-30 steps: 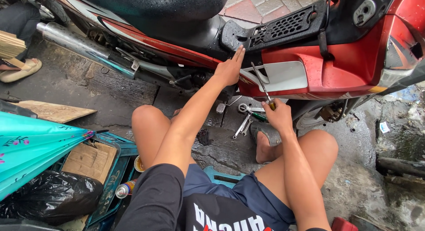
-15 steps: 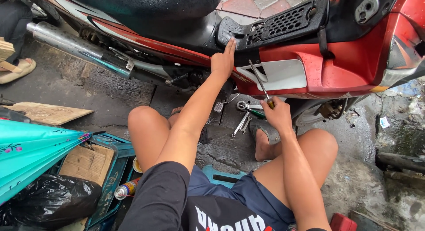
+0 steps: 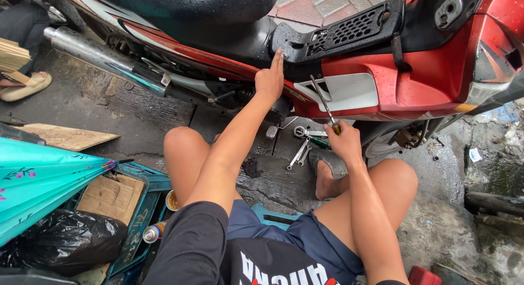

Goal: Adjusting and tightening motorcycle components using a screwdriver and a wrench.

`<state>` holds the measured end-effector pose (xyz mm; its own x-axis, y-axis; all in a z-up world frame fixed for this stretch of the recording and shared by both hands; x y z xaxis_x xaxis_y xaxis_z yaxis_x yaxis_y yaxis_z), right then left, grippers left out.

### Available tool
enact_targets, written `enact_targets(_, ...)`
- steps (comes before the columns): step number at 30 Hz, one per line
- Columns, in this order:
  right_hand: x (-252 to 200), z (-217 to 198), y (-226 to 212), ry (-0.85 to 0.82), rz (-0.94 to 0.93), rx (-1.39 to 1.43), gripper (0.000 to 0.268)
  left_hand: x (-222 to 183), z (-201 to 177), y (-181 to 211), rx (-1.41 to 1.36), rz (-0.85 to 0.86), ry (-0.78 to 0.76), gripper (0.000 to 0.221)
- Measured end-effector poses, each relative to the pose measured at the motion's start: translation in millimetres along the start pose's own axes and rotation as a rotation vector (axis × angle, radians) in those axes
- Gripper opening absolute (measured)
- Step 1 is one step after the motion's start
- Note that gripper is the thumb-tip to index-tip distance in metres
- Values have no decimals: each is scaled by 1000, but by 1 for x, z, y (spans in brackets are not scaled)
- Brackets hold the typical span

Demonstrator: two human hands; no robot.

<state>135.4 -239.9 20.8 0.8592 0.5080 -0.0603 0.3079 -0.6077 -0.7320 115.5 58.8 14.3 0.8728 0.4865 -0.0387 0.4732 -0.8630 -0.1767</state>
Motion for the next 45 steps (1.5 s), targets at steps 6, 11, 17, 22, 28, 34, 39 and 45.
enact_targets(6,-1,4,5,4,6,-5,37,-26,40,-37,-477,-12,60,59)
enact_targets(11,-18,-2,-25,-39,72,50,37,-99,39,-85,-744,-88,51,17)
enact_targets(17,-38,8,-49,-91,117,119,44,-174,14,-112,-1250,-306,4,9)
enact_targets(22,-47,36,-45,-111,104,173,43,-175,24,-113,-1557,-371,50,18)
enact_targets(28,-61,76,-67,-161,190,662,33,-178,25,-117,-2010,-478,124,44)
enact_targets(34,-81,118,-80,-366,305,858,21,-186,-6,-127,-2737,-356,119,62)
enact_targets(39,-77,124,-64,-274,152,745,28,-183,6,-126,-2863,-290,100,74)
enact_targets(45,-68,114,-69,-197,22,653,34,-181,10,-121,-2904,-242,78,81)
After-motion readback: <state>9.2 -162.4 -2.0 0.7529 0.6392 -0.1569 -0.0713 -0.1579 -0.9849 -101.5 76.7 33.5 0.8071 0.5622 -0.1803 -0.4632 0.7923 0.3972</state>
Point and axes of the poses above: each hand's wrist, its own x-axis towards the middle knuckle, its own z-axis out of the palm, y = z × x, the point moved 8 cm from there along x, towards the middle knuckle
